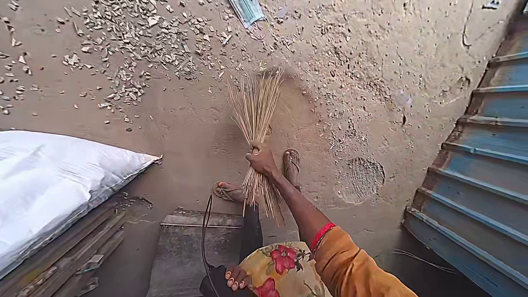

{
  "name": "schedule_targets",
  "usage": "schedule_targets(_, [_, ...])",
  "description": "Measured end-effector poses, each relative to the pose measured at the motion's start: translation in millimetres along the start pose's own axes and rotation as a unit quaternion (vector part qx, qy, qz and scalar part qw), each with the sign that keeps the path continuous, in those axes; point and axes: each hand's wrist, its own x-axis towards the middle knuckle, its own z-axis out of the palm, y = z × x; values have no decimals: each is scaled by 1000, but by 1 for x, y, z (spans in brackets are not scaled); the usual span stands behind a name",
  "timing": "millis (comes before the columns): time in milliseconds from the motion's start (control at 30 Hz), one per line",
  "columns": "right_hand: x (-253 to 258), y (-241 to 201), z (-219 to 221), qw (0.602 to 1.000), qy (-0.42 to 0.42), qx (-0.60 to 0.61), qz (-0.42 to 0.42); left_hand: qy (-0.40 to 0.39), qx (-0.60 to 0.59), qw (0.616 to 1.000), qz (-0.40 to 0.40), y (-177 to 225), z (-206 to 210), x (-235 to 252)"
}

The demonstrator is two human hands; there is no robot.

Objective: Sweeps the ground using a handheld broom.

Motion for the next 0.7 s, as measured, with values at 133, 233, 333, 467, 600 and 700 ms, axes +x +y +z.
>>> schedule_targets(133, [-75, 116, -36, 972, 208, 95, 55, 26, 56, 997, 45, -40, 24, 62])
schedule_targets(233, [-128, 247, -65, 893, 352, 147, 240, 18, 86, 996, 27, -65, 23, 112])
schedule_targets(333, [-130, 309, -79, 867, 308, 145, 365, 89, 250, 962, 68, -78, 19, 136])
schedule_targets(467, [-37, 246, -42, 946, 194, 77, 248, 163, 351, 907, 164, -75, 18, 140])
schedule_targets(600, [23, 143, -36, 986, 134, 39, 92, 171, 351, 896, 210, -69, 18, 150])
schedule_targets(700, [-1, 122, -59, 996, 68, 50, 14, 135, 370, 893, 218, -68, 18, 152])
